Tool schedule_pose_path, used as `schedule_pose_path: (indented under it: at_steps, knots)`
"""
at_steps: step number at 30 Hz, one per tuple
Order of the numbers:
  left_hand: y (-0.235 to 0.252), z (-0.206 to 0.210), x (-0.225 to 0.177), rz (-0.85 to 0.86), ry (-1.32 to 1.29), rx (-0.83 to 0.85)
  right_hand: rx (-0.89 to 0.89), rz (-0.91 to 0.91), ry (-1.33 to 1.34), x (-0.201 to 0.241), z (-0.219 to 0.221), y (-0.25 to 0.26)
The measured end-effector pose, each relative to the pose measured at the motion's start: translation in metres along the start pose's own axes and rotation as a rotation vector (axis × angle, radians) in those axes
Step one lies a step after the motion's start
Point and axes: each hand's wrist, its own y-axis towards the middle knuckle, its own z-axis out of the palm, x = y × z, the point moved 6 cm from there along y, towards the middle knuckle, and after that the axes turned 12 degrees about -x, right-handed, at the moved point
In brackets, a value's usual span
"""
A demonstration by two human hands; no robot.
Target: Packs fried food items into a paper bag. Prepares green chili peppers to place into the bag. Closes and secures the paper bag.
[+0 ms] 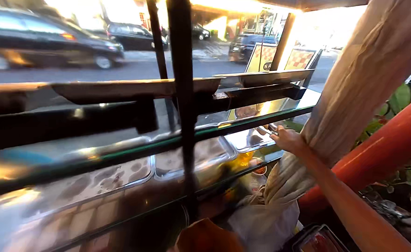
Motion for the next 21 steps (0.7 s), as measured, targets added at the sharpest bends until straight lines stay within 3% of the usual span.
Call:
schedule_pose_path:
  at_steps: [1, 2, 6, 9, 11, 13, 15, 17, 21]
  knots:
    - [0.033, -0.025, 0.002, 0.045, 0.006, 0.485, 0.007, -0.055, 0.096, -0.004, -0.009, -0.013]
    - [0.051, -0.043, 0.004, 0.091, 0.024, 0.645, 0.037, -0.106, 0.202, -0.005, -0.02, -0.031]
    - [0.036, -0.047, -0.001, 0.146, -0.004, 0.551, 0.31, -0.251, 0.684, 0.011, -0.068, -0.13]
    - [0.026, -0.034, -0.001, 0.124, -0.019, 0.552, 0.507, -0.49, 0.764, 0.025, -0.098, -0.194]
    - [0.026, -0.037, 0.004, 0.122, -0.026, 0.505, 0.592, -0.699, 0.644, 0.04, -0.112, -0.226]
    - [0.04, -0.055, 0.01, 0.143, -0.044, 0.636, 0.587, -0.84, 0.47, 0.058, -0.115, -0.253]
    - [0.052, -0.069, 0.018, 0.1, -0.073, 0.678, 0.524, -0.913, 0.314, 0.073, -0.109, -0.274]
    - [0.063, -0.08, 0.025, 0.079, -0.024, 0.589, 0.467, -0.952, 0.207, 0.086, -0.099, -0.285]
    - [0.077, -0.099, 0.03, 0.116, 0.042, 0.582, 0.453, -1.07, 0.139, 0.102, -0.075, -0.289]
